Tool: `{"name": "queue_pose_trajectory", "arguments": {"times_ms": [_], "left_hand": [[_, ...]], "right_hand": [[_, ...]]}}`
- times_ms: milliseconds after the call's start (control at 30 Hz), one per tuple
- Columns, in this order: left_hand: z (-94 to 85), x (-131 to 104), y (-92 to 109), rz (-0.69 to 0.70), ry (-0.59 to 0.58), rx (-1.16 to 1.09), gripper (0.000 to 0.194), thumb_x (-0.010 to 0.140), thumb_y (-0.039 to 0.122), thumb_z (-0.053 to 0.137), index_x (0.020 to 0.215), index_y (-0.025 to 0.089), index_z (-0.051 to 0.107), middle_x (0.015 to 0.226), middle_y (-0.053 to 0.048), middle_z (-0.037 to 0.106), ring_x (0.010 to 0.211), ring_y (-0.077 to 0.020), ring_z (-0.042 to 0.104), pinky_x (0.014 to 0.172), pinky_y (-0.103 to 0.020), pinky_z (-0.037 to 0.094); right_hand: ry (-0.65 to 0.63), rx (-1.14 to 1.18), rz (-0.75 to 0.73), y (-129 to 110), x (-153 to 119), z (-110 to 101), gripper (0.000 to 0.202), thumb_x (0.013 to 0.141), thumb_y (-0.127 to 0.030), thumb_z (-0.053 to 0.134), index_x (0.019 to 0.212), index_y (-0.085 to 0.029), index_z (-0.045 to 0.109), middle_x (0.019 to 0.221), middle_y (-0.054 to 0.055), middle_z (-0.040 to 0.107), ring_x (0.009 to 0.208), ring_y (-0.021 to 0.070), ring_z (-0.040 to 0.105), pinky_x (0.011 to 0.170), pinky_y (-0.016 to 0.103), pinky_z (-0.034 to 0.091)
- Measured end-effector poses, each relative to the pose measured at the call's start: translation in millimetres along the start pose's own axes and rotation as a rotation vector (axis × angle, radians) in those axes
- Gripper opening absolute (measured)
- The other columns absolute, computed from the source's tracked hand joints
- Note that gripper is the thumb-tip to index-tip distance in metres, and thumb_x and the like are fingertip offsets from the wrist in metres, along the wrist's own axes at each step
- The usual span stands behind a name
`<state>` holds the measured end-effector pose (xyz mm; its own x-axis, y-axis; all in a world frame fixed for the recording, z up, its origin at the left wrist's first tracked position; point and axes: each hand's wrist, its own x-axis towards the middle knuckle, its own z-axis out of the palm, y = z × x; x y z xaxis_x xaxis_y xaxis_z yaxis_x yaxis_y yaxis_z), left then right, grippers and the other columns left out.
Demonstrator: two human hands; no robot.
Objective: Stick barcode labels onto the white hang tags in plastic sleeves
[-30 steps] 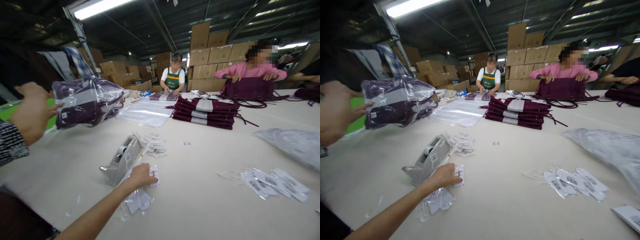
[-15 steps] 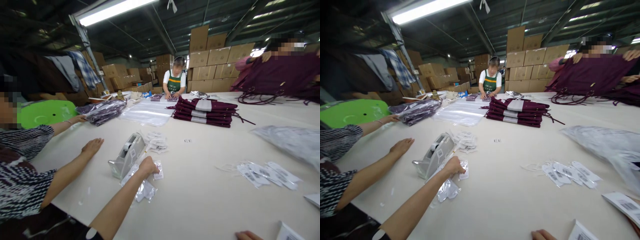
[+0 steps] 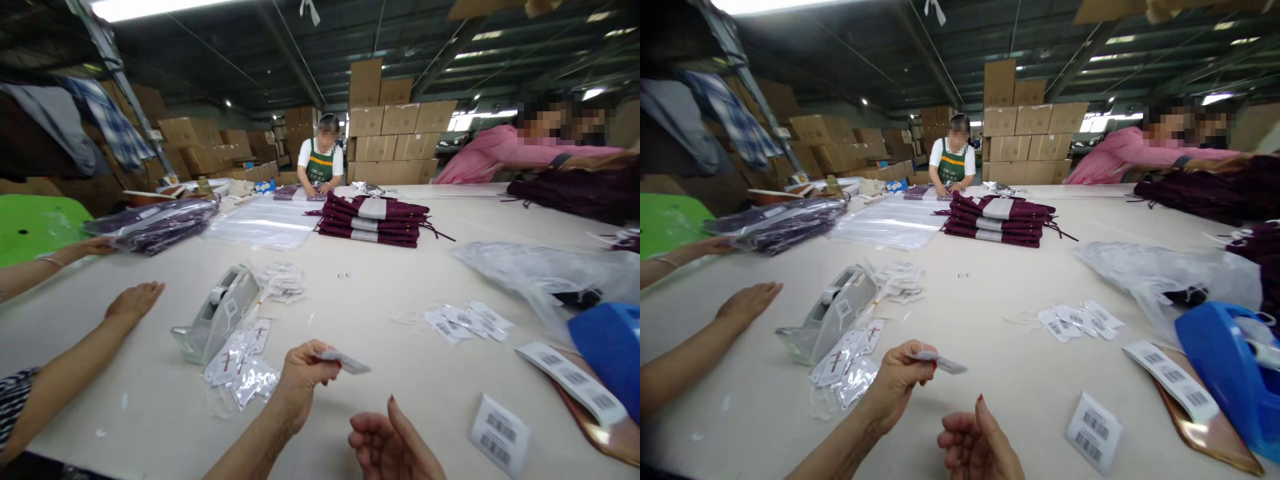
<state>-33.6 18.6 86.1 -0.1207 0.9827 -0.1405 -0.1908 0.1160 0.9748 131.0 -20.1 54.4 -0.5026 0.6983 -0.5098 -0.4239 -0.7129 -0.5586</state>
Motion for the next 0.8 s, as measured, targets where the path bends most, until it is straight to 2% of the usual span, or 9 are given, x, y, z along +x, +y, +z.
{"name": "queue_pose_trajectory", "arguments": {"times_ms": [67,200,300,400,467,533,600,700,800], "left_hand": [[9.6,-18.0,-10.2,0.133,-0.135,-0.007,0.011,0.061,0.025,0.072,0.061,0.018,0.065,0.072,-0.004,0.063,0.069,-0.0145,0.056,0.063,-0.024,0.043],[12.8,-40.4,-30.3,0.379,-0.401,0.236,0.012,0.076,0.03,0.062,0.076,0.025,0.072,0.093,-0.009,0.065,0.08,-0.0195,0.06,0.068,-0.028,0.049],[10.7,-40.5,-41.9,0.499,-0.299,0.395,0.024,0.08,0.026,0.055,0.1,0.03,0.068,0.116,-0.009,0.059,0.094,-0.0211,0.058,0.079,-0.031,0.048],[9.4,-31.1,-42.6,0.356,-0.02,0.363,0.042,0.081,0.03,0.051,0.123,0.027,0.051,0.117,-0.008,0.059,0.096,-0.021,0.057,0.085,-0.034,0.047],[10.9,-25.6,-36.9,0.256,0.022,0.353,0.044,0.079,0.034,0.053,0.122,0.024,0.051,0.114,-0.008,0.06,0.098,-0.0217,0.056,0.088,-0.036,0.045],[17.1,-24.6,-30.5,0.22,-0.092,0.39,0.043,0.072,0.035,0.062,0.113,0.023,0.057,0.12,-0.007,0.057,0.108,-0.0238,0.051,0.096,-0.037,0.039],[28.7,-28.6,-28.6,0.123,-0.285,0.373,0.044,0.062,0.033,0.07,0.104,0.022,0.062,0.117,-0.008,0.059,0.108,-0.0247,0.051,0.095,-0.035,0.039],[49.0,-39.7,-37.5,-0.208,-0.415,0.199,0.029,0.063,0.039,0.067,0.079,0.015,0.062,0.073,-0.006,0.068,0.069,-0.0181,0.06,0.065,-0.028,0.046],[60.5,-50.6,-52.3,-0.413,-0.406,0.079,0.036,0.064,0.051,0.061,0.06,0.016,0.051,0.045,0.001,0.055,0.036,-0.0092,0.044,0.041,-0.022,0.033]], "right_hand": [[-0.024,0.162,-0.018,-3.0,-0.2,2.4,0.054,0.058,-0.064,0.068,0.076,-0.013,0.07,0.07,0.006,0.065,0.055,0.0097,0.054,0.047,0.017,0.037],[0.151,0.145,-0.224,-1.3,-5.3,-6.6,0.04,0.055,-0.049,0.077,0.074,-0.016,0.067,0.058,-0.001,0.057,0.05,0.0087,0.046,0.046,0.019,0.033],[0.304,-0.212,-0.49,-2.3,-17.3,-14.6,0.031,0.061,-0.044,0.074,0.063,-0.015,0.064,0.052,-0.002,0.051,0.049,0.0093,0.041,0.048,0.022,0.031],[0.36,-0.718,-0.813,-10.7,-34.8,-17.0,0.024,0.075,-0.038,0.062,0.064,-0.018,0.065,0.06,0.001,0.055,0.06,0.0145,0.047,0.057,0.026,0.036],[0.348,-0.918,-0.915,-17.6,-43.3,-17.6,0.02,0.079,-0.034,0.058,0.066,-0.02,0.065,0.064,0.002,0.058,0.063,0.0158,0.049,0.06,0.026,0.037],[0.374,-0.913,-0.893,-22.5,-46.6,-19.5,0.021,0.08,-0.035,0.057,0.067,-0.02,0.065,0.064,0.001,0.058,0.062,0.0156,0.05,0.059,0.025,0.037],[0.418,-0.794,-0.812,-25.0,-45.5,-23.1,0.025,0.078,-0.04,0.058,0.065,-0.02,0.064,0.062,0.0,0.057,0.061,0.0151,0.049,0.058,0.025,0.037],[0.427,-0.61,-0.686,-27.2,-40.7,-30.3,0.029,0.072,-0.045,0.064,0.064,-0.018,0.064,0.059,0.0,0.056,0.06,0.0149,0.048,0.057,0.025,0.038],[0.467,-0.435,-0.64,-28.2,-35.9,-37.0,0.032,0.065,-0.048,0.07,0.067,-0.017,0.066,0.058,-0.001,0.056,0.059,0.0134,0.046,0.056,0.024,0.038]]}}
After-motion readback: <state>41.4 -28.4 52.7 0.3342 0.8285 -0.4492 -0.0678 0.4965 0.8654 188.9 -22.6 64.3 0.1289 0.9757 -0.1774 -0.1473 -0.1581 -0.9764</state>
